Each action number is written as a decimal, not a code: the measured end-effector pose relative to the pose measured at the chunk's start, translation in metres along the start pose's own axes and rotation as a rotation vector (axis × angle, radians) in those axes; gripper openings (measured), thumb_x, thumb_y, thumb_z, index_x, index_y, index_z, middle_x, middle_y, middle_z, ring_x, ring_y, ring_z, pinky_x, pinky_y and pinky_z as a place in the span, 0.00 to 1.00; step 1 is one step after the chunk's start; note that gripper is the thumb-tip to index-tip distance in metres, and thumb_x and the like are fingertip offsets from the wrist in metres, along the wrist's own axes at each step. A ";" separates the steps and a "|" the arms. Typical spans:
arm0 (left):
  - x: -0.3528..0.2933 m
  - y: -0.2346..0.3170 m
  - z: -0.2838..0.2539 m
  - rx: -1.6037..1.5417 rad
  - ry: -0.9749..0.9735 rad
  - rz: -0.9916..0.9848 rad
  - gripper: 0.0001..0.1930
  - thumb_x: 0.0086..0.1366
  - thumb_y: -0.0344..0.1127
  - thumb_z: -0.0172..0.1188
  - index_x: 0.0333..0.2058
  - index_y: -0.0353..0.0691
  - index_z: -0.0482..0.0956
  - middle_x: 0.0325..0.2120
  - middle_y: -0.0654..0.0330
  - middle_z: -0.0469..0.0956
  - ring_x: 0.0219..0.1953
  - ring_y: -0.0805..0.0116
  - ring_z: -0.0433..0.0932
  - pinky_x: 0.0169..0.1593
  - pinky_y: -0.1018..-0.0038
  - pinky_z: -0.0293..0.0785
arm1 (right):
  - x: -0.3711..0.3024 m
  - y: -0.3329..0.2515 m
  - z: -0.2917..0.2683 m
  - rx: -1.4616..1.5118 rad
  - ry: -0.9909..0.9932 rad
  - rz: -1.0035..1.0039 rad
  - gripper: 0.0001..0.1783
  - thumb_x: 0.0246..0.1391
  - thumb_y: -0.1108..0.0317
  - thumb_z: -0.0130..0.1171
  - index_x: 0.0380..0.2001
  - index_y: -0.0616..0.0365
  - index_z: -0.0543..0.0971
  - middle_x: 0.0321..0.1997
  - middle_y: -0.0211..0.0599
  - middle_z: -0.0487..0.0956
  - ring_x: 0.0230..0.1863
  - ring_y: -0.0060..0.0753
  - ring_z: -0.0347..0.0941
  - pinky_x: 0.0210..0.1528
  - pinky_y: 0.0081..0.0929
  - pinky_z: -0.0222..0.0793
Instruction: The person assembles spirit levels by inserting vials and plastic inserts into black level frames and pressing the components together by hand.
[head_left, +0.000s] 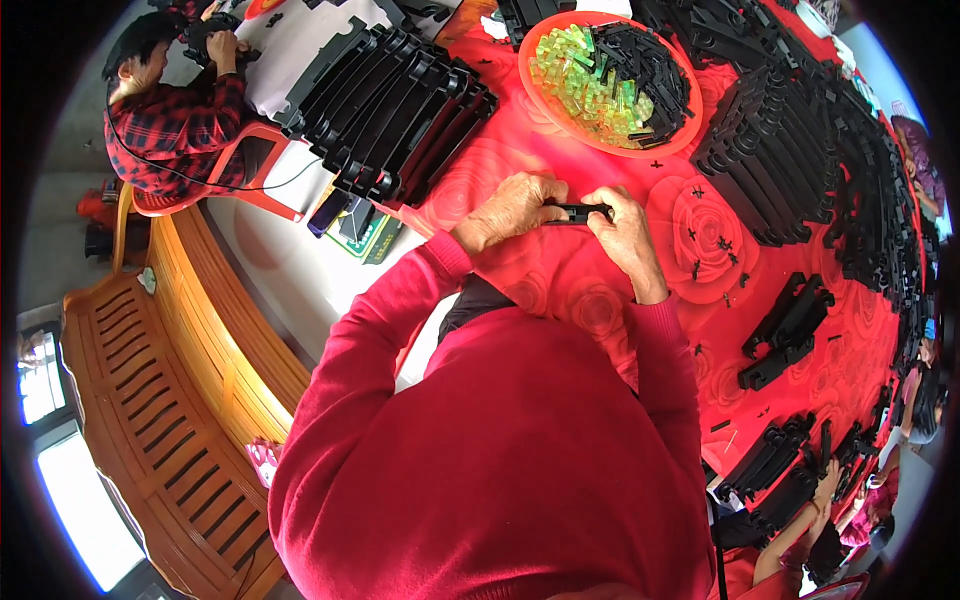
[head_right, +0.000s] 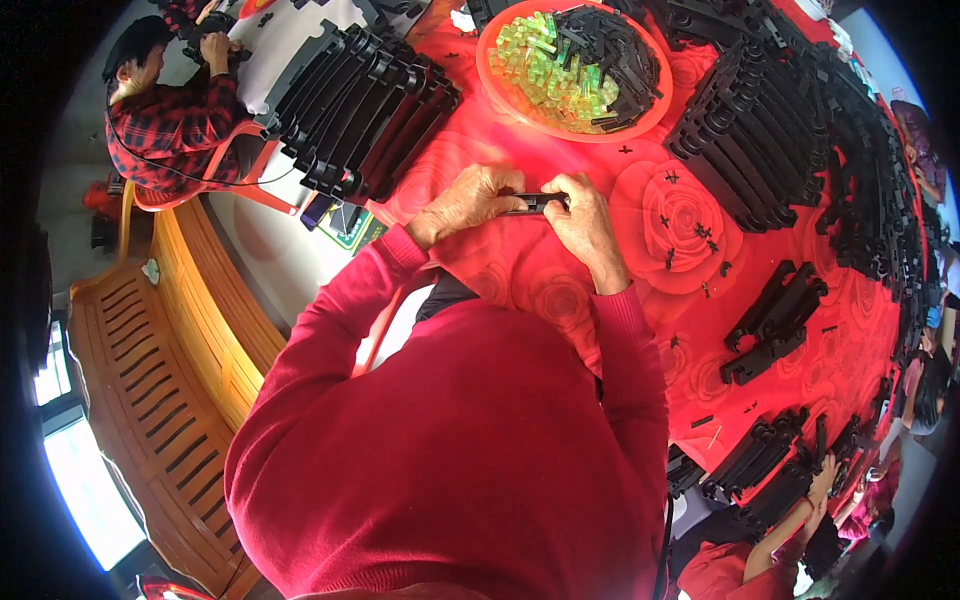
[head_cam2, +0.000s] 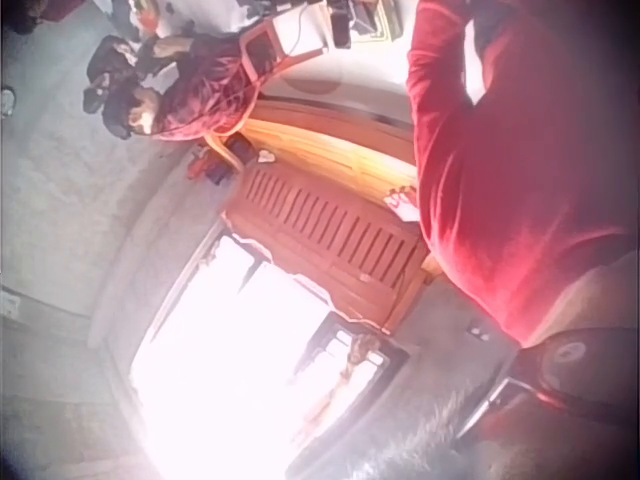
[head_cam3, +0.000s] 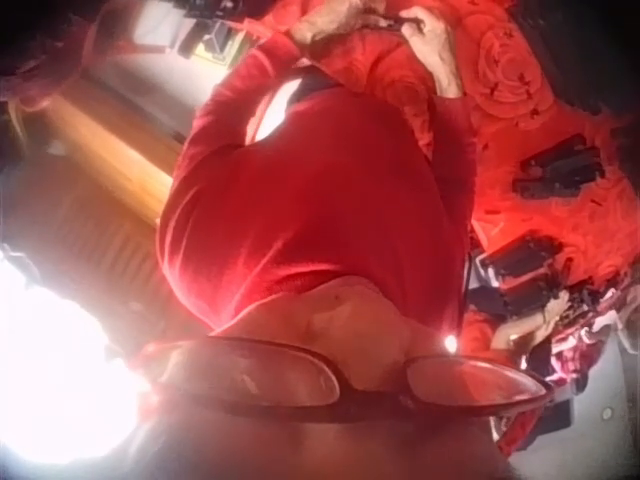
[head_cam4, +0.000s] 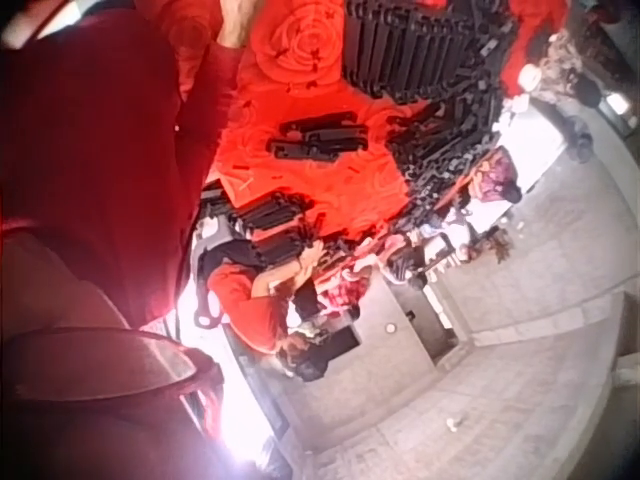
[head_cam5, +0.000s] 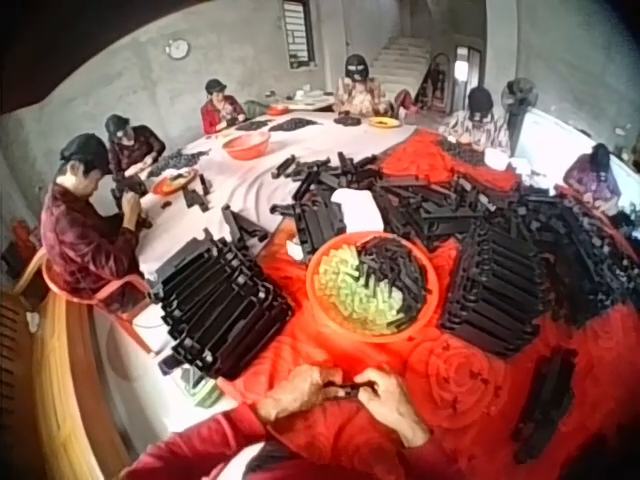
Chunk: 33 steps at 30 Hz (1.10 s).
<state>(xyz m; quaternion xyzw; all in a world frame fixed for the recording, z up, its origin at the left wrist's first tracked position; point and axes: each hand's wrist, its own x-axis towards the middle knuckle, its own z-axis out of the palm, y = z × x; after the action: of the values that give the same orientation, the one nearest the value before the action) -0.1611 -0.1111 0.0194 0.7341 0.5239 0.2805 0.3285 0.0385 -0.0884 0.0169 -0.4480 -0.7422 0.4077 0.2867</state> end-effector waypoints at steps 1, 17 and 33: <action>0.001 -0.002 -0.003 0.030 -0.046 0.091 0.09 0.52 0.34 0.64 0.27 0.37 0.74 0.23 0.54 0.72 0.28 0.55 0.73 0.32 0.63 0.68 | 0.000 -0.001 0.000 -0.004 -0.006 0.004 0.10 0.41 0.78 0.53 0.31 0.61 0.76 0.33 0.46 0.74 0.36 0.48 0.74 0.40 0.37 0.70; -0.004 0.002 0.004 0.235 0.014 0.075 0.09 0.52 0.36 0.62 0.26 0.38 0.75 0.24 0.52 0.75 0.31 0.49 0.75 0.33 0.59 0.71 | 0.001 0.000 0.001 0.014 -0.009 0.043 0.08 0.46 0.77 0.56 0.32 0.62 0.78 0.34 0.44 0.77 0.34 0.38 0.75 0.37 0.30 0.70; -0.006 -0.001 0.016 0.035 0.160 0.161 0.07 0.49 0.28 0.63 0.28 0.36 0.75 0.26 0.51 0.74 0.33 0.48 0.74 0.37 0.59 0.71 | 0.016 -0.019 0.026 0.983 0.661 -0.014 0.11 0.48 0.73 0.43 0.29 0.65 0.75 0.16 0.34 0.69 0.15 0.24 0.63 0.21 0.20 0.60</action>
<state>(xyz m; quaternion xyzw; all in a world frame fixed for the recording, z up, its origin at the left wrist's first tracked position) -0.1512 -0.1198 0.0080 0.7547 0.4927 0.3543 0.2492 0.0031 -0.0882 0.0213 -0.3609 -0.3406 0.5405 0.6794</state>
